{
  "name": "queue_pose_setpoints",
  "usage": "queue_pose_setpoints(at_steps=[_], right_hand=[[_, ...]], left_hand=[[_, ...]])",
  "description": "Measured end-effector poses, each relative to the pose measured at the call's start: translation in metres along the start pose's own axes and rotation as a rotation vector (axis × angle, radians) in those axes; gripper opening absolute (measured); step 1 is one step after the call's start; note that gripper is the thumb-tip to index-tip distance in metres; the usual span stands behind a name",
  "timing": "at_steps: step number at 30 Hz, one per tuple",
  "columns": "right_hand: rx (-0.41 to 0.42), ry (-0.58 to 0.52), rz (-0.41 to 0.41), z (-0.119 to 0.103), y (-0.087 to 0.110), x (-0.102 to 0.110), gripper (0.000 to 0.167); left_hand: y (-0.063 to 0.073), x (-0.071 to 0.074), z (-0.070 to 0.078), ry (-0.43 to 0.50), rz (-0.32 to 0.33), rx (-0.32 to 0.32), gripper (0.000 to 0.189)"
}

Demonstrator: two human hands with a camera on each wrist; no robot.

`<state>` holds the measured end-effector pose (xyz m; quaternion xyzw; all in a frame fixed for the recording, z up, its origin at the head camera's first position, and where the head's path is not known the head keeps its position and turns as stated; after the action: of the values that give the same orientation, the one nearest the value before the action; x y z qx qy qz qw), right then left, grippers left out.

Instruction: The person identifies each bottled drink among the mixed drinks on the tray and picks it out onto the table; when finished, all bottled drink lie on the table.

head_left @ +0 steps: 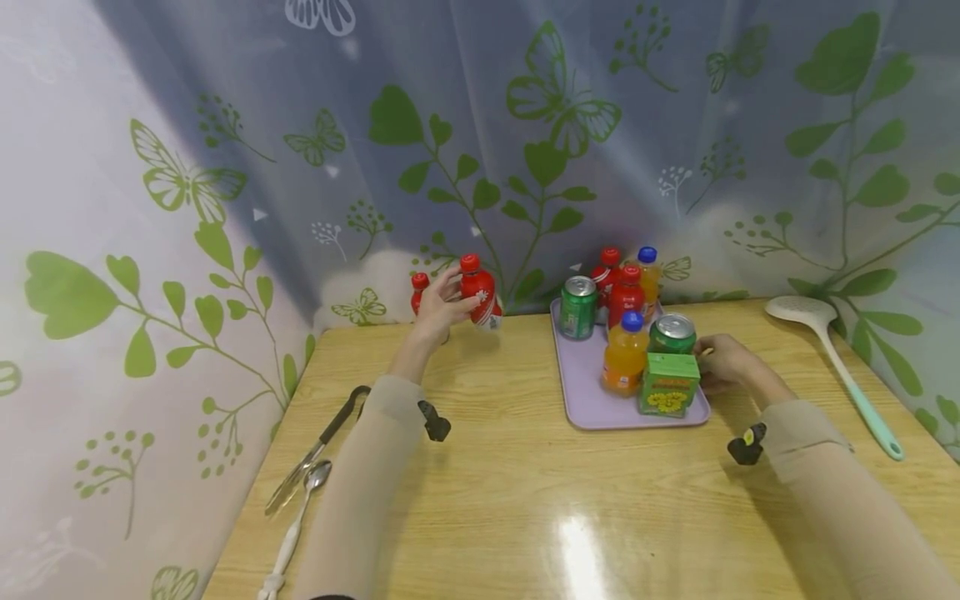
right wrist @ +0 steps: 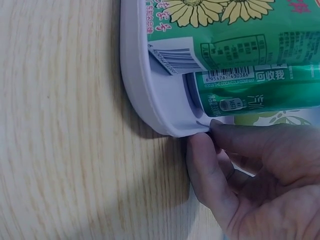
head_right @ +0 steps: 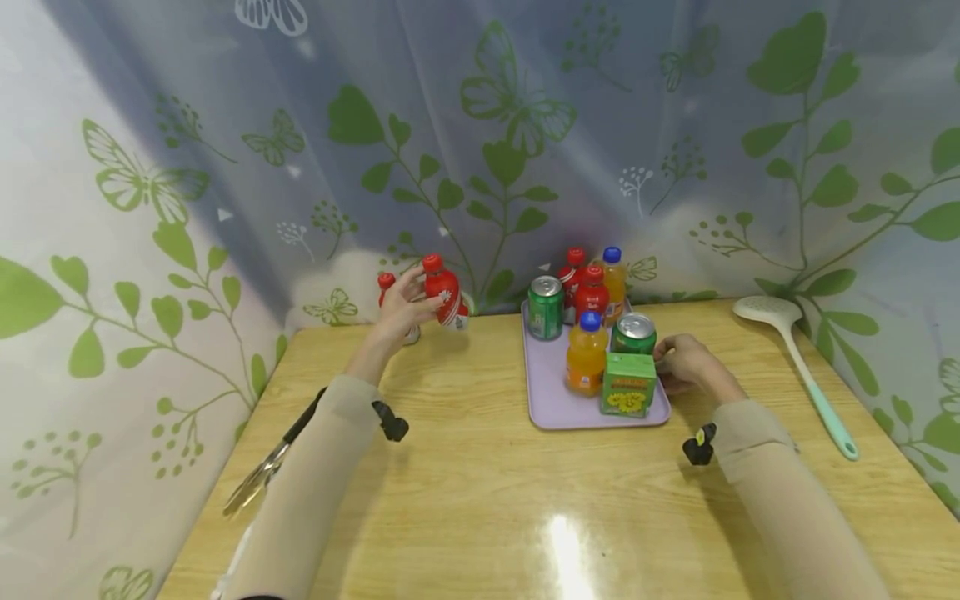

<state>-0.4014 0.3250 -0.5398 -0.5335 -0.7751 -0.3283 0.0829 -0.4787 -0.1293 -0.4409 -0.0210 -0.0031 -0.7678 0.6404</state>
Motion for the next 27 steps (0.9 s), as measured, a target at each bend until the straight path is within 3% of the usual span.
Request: queue_pose_setpoints(at_steps=[6, 20, 27], right_hand=[[0.006, 0.0, 0.0, 0.0, 0.001, 0.0, 0.015], [-0.003, -0.022, 0.004, 0.006, 0.001, 0.001, 0.013], [-0.001, -0.005, 0.009, 0.004, 0.0, 0.0, 0.015]], left_hand=[[-0.004, 0.003, -0.002, -0.014, 0.04, -0.015, 0.073], [-0.006, 0.006, -0.009, -0.281, 0.226, -0.102, 0.064], [-0.007, 0.009, -0.014, -0.372, 0.305, -0.1, 0.063]])
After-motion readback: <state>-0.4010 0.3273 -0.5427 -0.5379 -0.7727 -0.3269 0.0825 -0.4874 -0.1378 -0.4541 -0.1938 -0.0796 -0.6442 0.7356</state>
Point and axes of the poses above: each hand's wrist, its own y-axis away from the middle knuckle, its own x-axis out of the back of the hand, z = x × y, the point moved 10 cm from there along -y, towards the middle knuckle, and after that the axes turned 3 degrees about -z, right-handed, at the moved point
